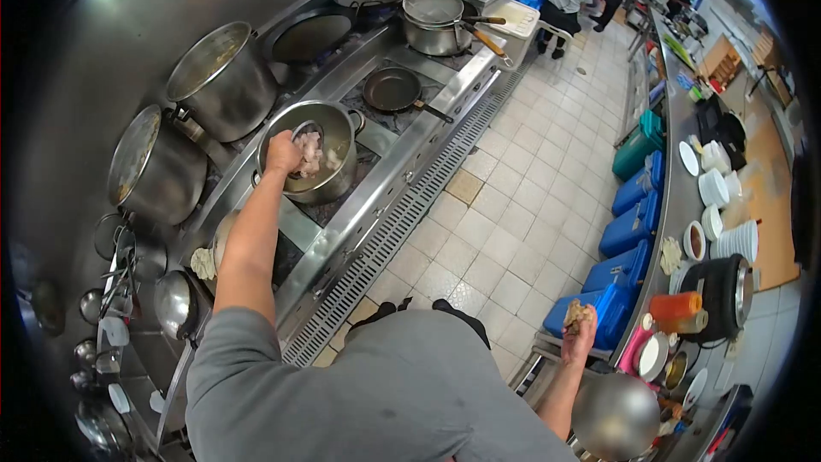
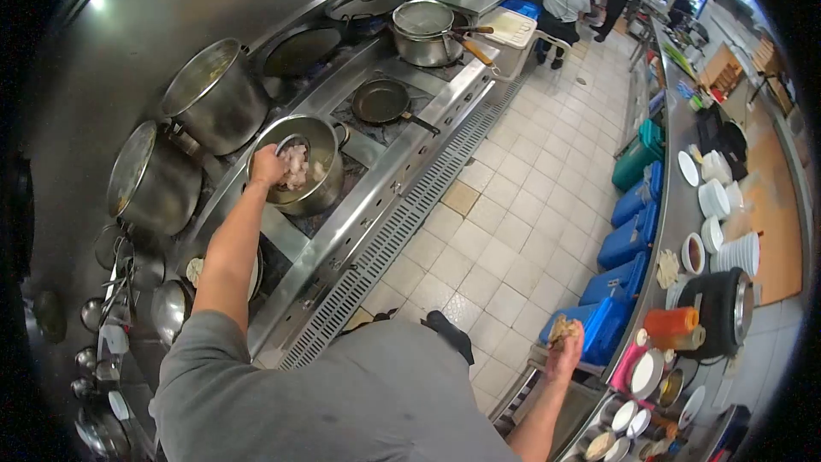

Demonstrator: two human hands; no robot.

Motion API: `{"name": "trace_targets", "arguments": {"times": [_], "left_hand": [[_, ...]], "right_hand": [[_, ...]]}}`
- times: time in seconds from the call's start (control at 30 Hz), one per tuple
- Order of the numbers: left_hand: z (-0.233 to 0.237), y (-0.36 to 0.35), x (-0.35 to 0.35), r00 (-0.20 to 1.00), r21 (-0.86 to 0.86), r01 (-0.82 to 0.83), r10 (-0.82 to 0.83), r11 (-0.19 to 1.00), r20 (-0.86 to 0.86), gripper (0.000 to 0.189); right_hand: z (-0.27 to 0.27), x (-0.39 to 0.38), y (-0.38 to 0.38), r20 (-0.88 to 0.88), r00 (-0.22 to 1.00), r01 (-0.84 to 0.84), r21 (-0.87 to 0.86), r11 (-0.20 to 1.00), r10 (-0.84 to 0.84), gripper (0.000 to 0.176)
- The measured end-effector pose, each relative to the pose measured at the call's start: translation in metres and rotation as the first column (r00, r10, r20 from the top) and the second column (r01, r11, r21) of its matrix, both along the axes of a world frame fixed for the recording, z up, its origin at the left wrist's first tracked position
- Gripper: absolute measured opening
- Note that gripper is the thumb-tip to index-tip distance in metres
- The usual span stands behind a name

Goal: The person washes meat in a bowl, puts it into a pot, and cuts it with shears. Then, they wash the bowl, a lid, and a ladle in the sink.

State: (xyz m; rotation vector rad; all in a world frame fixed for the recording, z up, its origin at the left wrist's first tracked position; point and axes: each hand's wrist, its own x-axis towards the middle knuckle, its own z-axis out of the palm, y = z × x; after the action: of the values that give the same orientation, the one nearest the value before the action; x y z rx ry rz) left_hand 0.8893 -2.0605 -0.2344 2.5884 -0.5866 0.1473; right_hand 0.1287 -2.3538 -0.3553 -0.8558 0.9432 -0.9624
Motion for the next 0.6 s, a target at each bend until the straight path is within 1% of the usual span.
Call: {"name": "trace_targets", "arguments": {"times": [0.03,0.07,0.13,0.17,0.2,0.27,0.3,0.33,0.37,0.4,0.43,0.47,0.5,0.53,0.57,0.6], "left_hand": [[-0.006,-0.003,0.005,0.998,0.036,-0.034,0.036,0.999,-0.052,0.021],[-0.005,-0.008,-0.001,0.998,0.046,-0.050,0.052,0.998,-0.045,0.021],[-0.002,-0.018,-0.011,0.988,0.108,-0.090,0.075,0.990,0.136,0.020],[0.030,-0.030,-0.038,0.995,0.205,-0.104,0.098,0.973,0.036,0.021],[0.029,-0.030,-0.038,0.992,0.213,-0.125,0.118,0.969,0.043,0.021],[0.026,-0.029,-0.035,0.948,0.360,-0.135,0.015,0.923,0.319,0.022],[0.030,-0.026,-0.033,0.926,0.396,-0.166,0.005,0.903,0.377,0.021],[0.033,-0.020,-0.033,0.924,0.401,-0.188,0.023,0.897,0.381,0.021],[0.050,-0.020,-0.043,0.909,0.387,-0.196,0.020,0.901,0.415,0.020],[0.063,-0.017,-0.051,0.894,0.373,-0.203,0.016,0.905,0.449,0.019],[0.069,-0.009,-0.052,0.855,0.272,-0.202,0.034,0.941,0.517,0.017],[0.070,0.003,-0.047,0.852,0.272,-0.225,0.053,0.936,0.521,0.017],[0.069,0.017,-0.042,0.804,0.104,-0.259,0.155,0.960,0.573,0.017],[0.069,0.036,-0.040,0.748,-0.068,-0.281,0.262,0.957,0.609,0.016],[0.075,0.048,-0.054,0.794,-0.246,-0.367,0.440,0.897,0.418,0.015],[0.077,0.062,-0.068,0.773,-0.253,-0.398,0.471,0.882,0.426,0.015]], "right_hand": [[0.011,0.006,-0.015,-0.002,1.000,-0.020,-0.004,1.000,0.020,0.046],[0.014,0.009,-0.031,0.004,0.999,-0.036,0.006,0.999,0.036,0.046],[0.014,0.017,-0.061,0.022,0.992,-0.125,-0.009,0.992,0.125,0.043],[0.015,0.022,-0.072,0.043,0.986,-0.163,0.010,0.987,0.162,0.042],[0.012,0.026,-0.081,0.051,0.982,-0.183,0.018,0.983,0.182,0.042],[0.009,0.034,-0.095,0.018,0.947,-0.321,0.013,0.947,0.321,0.042],[0.010,0.041,-0.098,0.013,0.936,-0.352,0.022,0.936,0.352,0.043],[0.006,0.046,-0.102,0.019,0.927,-0.374,0.026,0.927,0.374,0.043],[0.000,0.050,-0.104,-0.017,0.908,-0.418,0.044,0.908,0.419,0.043],[-0.003,0.055,-0.106,-0.054,0.885,-0.459,0.061,0.887,0.462,0.044],[-0.005,0.060,-0.107,-0.061,0.866,-0.492,0.078,0.867,0.497,0.045],[-0.007,0.067,-0.106,-0.057,0.854,-0.512,0.077,0.855,0.517,0.045],[-0.009,0.073,-0.105,-0.050,0.835,-0.542,0.090,0.836,0.547,0.045],[-0.011,0.081,-0.102,-0.043,0.814,-0.572,0.103,0.813,0.579,0.045],[-0.014,0.089,-0.100,-0.042,0.798,-0.594,0.111,0.797,0.601,0.045],[-0.016,0.099,-0.096,-0.035,0.775,-0.625,0.101,0.774,0.630,0.045]]}}
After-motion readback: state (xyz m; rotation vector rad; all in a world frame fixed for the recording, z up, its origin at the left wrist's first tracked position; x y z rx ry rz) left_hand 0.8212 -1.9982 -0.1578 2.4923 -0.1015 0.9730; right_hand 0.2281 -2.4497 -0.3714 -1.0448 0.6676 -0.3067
